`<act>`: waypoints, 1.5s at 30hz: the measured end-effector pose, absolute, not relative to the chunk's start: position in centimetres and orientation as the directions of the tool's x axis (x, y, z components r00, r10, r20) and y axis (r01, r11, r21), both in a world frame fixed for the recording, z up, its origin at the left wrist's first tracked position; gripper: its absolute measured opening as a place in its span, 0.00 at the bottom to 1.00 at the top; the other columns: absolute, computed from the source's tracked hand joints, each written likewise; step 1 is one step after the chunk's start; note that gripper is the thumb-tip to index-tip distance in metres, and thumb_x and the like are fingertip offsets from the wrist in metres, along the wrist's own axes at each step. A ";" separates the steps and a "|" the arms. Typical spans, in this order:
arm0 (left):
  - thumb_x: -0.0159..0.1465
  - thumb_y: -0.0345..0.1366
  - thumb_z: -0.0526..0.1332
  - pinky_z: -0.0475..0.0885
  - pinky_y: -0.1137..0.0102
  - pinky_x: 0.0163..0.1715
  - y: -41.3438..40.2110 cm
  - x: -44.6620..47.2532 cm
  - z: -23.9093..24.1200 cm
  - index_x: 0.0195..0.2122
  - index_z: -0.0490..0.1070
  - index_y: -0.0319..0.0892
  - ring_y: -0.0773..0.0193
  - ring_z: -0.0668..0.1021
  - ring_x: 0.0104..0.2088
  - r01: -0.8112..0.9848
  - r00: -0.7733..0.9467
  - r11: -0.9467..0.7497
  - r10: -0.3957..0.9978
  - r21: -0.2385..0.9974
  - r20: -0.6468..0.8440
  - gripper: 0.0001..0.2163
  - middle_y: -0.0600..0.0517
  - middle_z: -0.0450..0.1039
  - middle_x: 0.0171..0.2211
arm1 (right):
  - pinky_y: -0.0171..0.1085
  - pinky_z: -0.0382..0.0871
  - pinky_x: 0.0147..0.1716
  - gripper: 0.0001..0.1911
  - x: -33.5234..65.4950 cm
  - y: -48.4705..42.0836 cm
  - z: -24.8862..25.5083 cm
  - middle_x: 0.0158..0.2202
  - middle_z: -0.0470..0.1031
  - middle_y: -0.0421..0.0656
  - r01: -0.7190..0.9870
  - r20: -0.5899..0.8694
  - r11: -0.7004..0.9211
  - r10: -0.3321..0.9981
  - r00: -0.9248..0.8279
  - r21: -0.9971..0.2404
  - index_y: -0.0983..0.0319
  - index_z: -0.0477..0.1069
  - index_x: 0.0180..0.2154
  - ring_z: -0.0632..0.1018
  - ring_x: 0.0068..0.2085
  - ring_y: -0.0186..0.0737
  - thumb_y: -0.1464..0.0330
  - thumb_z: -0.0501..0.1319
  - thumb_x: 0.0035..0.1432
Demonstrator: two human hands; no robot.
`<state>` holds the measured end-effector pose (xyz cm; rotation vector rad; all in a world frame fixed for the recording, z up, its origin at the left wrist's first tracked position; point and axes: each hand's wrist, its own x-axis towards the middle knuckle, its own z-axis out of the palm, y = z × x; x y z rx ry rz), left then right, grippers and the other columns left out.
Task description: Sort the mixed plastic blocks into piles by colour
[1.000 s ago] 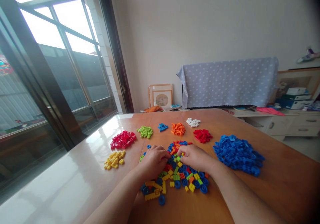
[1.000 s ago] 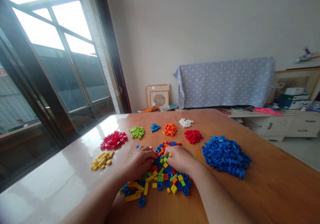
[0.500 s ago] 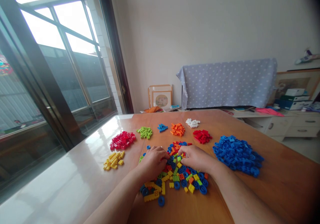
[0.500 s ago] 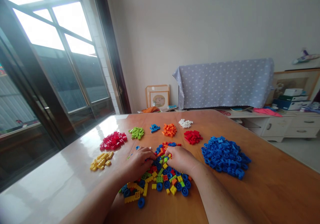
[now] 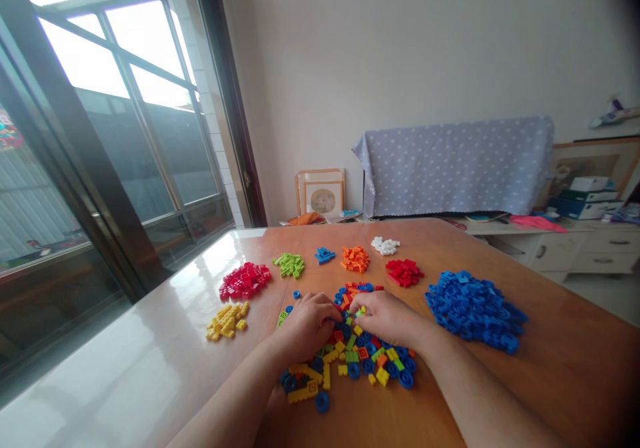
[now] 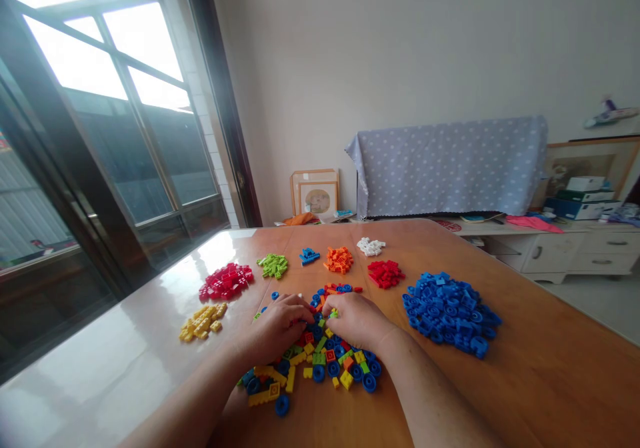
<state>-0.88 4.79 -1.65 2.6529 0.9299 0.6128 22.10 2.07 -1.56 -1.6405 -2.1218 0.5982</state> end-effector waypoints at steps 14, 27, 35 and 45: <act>0.57 0.26 0.59 0.67 0.64 0.50 4.6 -0.8 -1.5 0.39 0.81 0.50 0.58 0.73 0.47 0.507 0.730 -0.776 0.618 0.375 0.293 0.15 0.51 0.76 0.45 | 0.32 0.56 0.29 0.11 22.0 1.9 -1.6 0.33 0.79 0.39 0.830 0.037 0.219 0.972 -0.233 -0.514 0.56 0.78 0.38 0.74 0.34 0.37 0.67 0.61 0.52; 0.59 0.28 0.59 0.69 0.64 0.50 4.4 -0.7 -1.2 0.40 0.81 0.50 0.58 0.74 0.48 0.510 0.731 -0.772 0.622 0.380 0.283 0.14 0.50 0.76 0.46 | 0.32 0.57 0.28 0.09 21.5 1.9 -1.7 0.31 0.79 0.40 0.852 -0.009 0.196 0.973 -0.229 -0.486 0.56 0.80 0.34 0.75 0.33 0.39 0.63 0.63 0.50; 0.58 0.25 0.59 0.68 0.66 0.51 4.3 -0.6 -1.0 0.40 0.81 0.50 0.59 0.74 0.48 0.490 0.748 -0.784 0.602 0.380 0.278 0.16 0.51 0.76 0.45 | 0.33 0.56 0.27 0.09 21.1 1.8 -1.5 0.31 0.79 0.40 0.862 0.000 0.195 0.975 -0.220 -0.468 0.56 0.80 0.33 0.75 0.32 0.38 0.65 0.62 0.50; 0.60 0.32 0.61 0.70 0.66 0.47 4.2 -0.6 -1.0 0.43 0.77 0.48 0.58 0.75 0.46 0.574 0.653 -0.708 0.699 0.413 0.292 0.12 0.51 0.76 0.42 | 0.31 0.54 0.25 0.11 22.0 1.3 -0.2 0.28 0.76 0.39 0.780 0.090 0.231 0.971 -0.220 -0.581 0.58 0.79 0.36 0.72 0.29 0.35 0.64 0.60 0.54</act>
